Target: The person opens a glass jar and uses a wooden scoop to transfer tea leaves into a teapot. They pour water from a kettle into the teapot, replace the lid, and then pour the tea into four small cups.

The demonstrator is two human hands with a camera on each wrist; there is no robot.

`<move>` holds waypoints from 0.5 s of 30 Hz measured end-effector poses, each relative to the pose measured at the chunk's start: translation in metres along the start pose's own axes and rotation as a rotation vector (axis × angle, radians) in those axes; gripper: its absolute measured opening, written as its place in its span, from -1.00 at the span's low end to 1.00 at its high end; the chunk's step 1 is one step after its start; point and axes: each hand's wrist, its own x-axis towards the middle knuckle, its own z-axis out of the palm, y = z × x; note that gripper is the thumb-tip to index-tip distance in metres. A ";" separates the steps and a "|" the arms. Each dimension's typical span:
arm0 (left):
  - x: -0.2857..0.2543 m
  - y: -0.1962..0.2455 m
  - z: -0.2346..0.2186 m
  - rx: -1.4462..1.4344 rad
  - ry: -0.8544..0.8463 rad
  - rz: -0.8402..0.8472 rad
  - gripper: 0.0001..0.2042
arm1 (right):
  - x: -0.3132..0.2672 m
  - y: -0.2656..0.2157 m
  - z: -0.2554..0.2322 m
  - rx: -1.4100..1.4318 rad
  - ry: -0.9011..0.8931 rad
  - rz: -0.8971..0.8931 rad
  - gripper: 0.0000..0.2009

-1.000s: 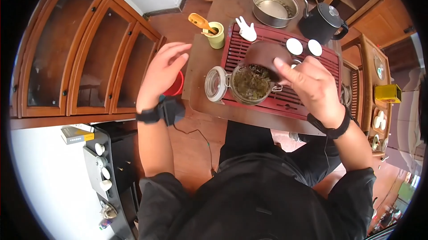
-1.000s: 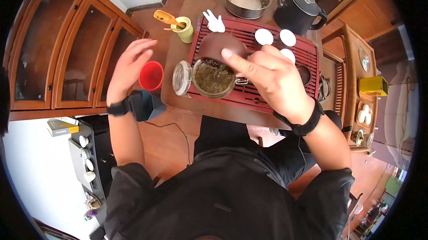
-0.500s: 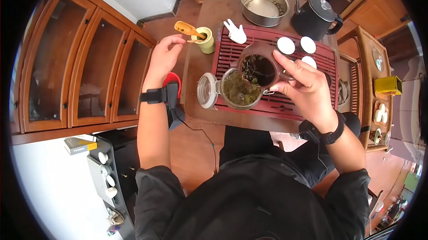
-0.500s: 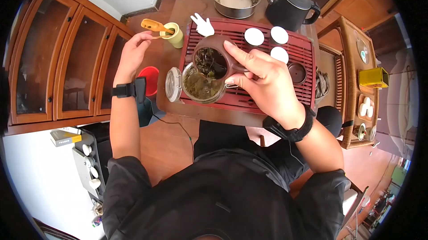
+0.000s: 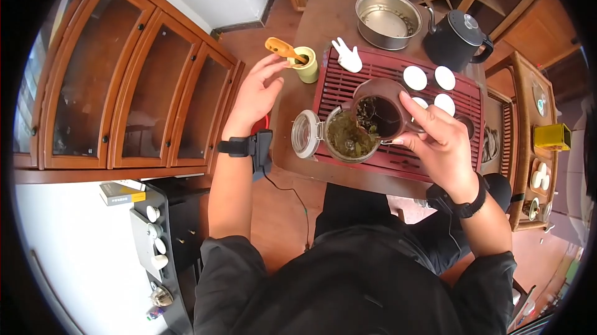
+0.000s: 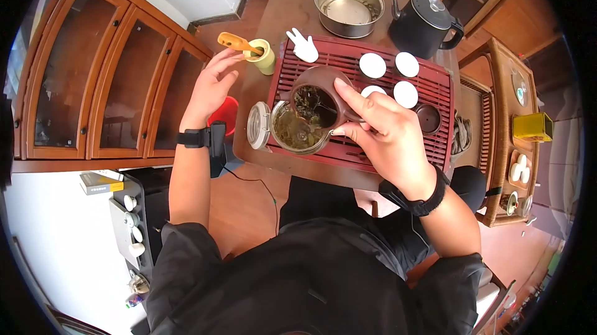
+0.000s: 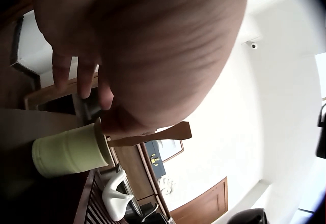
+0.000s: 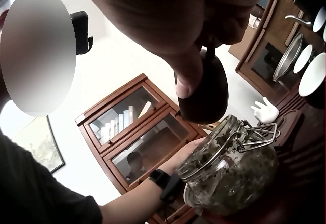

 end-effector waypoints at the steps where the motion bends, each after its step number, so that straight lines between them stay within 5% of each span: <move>1: 0.002 -0.001 0.000 -0.033 -0.032 -0.010 -0.63 | -0.001 0.000 0.000 0.005 0.002 0.003 -0.25; 15: 0.026 0.008 0.002 -0.151 -0.116 0.029 -0.55 | -0.004 0.005 0.001 0.079 -0.009 0.024 -0.25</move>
